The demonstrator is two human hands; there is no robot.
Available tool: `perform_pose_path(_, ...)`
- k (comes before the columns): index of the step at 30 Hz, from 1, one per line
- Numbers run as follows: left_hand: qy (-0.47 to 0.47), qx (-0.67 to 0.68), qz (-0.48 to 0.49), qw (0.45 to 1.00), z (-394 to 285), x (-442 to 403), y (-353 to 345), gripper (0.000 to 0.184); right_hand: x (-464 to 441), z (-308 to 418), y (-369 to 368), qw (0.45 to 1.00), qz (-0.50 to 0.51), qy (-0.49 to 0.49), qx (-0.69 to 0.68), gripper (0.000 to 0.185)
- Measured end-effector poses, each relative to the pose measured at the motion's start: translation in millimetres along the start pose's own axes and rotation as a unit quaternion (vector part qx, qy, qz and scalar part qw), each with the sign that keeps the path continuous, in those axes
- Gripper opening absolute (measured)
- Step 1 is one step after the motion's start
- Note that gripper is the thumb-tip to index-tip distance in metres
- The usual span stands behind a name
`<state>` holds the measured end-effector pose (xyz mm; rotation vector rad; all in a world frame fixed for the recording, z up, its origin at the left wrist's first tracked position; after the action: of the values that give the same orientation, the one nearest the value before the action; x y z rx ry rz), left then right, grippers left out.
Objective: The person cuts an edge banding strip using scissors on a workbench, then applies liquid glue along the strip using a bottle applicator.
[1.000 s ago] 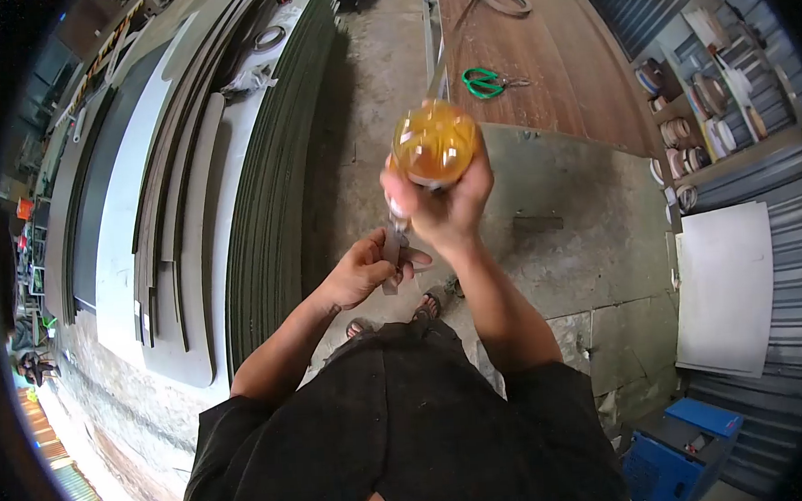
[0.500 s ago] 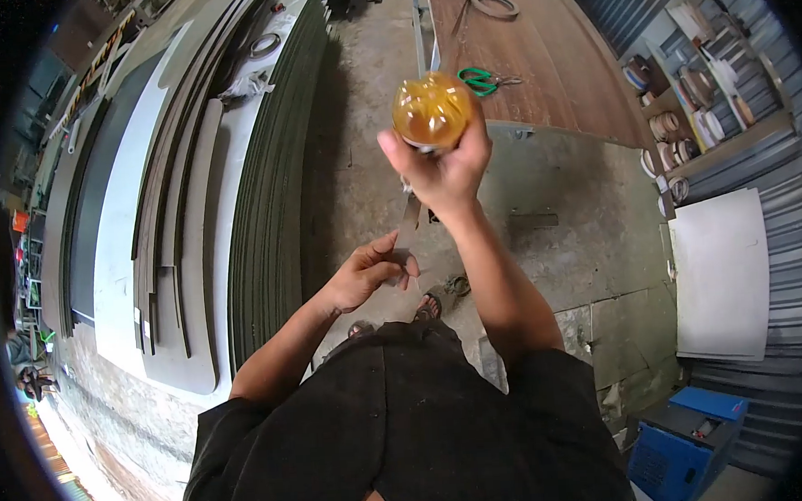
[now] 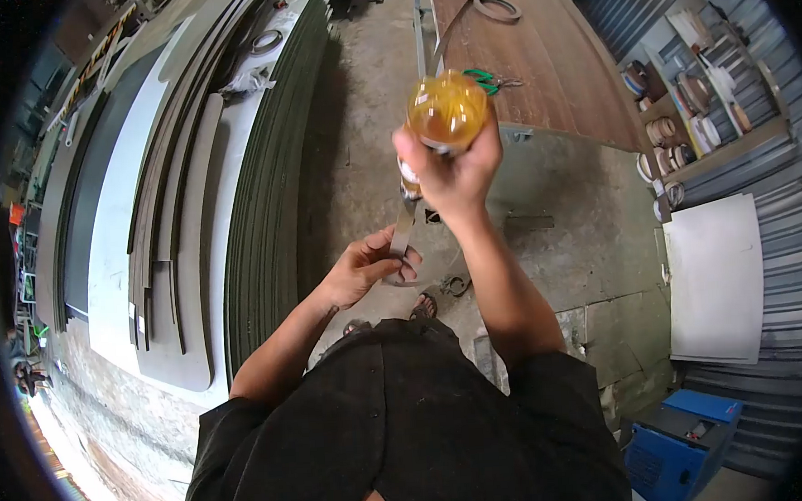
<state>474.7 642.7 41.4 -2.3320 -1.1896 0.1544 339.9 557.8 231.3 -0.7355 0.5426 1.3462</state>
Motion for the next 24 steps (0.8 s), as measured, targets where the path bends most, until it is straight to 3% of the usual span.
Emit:
perform_pose_path(4, 0.006, -0.004, -0.004, 1.000, -20.0, 4.1, -14.2, 0.038, 25.3, 27.5, -24.4, 0.983, 0.029, -0.079, -0.161, 0.060)
perform_pose_path(7, -0.009, 0.017, -0.010, 1.000, -14.4, 3.9, -7.4, 0.041, 19.5, 13.5, -25.3, 0.987, 0.016, -0.115, -0.108, 0.056)
perform_pose_path(11, -0.028, -0.021, 0.034, 0.999, -16.5, 12.0, -16.8, 0.046, -13.0, -11.7, -14.9, 1.000, -0.003, -0.002, 0.009, 0.050)
perform_pose_path(15, 0.027, -0.073, 0.052, 0.996, -20.9, 16.2, -19.3, 0.051, 7.5, 17.0, -25.1, 0.994, -0.002, -0.065, -0.084, 0.053)
perform_pose_path(17, 0.040, -0.035, 0.023, 0.998, -22.1, 17.8, -16.8, 0.045, 25.0, 28.4, -33.2, 0.997, 0.055, -0.039, -0.044, 0.071)
perform_pose_path(19, 0.038, 0.001, 0.003, 0.999, -20.7, 18.9, -12.6, 0.042, 31.4, 31.4, -38.4, 0.996, 0.084, -0.012, -0.031, 0.067)
perform_pose_path(22, 0.005, 0.016, 0.000, 1.000, -19.5, 21.9, -9.1, 0.045, 20.8, 13.5, -35.5, 0.995, 0.028, -0.090, -0.038, 0.061)
perform_pose_path(24, -0.038, -0.022, 0.018, 0.999, -29.8, 25.4, -10.1, 0.048, 15.0, -1.9, -25.6, 0.999, 0.003, -0.048, -0.018, 0.055)
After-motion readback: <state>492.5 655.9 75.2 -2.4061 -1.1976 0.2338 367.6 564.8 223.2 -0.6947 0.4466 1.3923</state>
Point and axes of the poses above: each hand's wrist, its own x-axis away from the middle knuckle, its own y-axis out of the back of the hand, z = x × y, the point moved 8 cm from there along -x, towards the middle knuckle
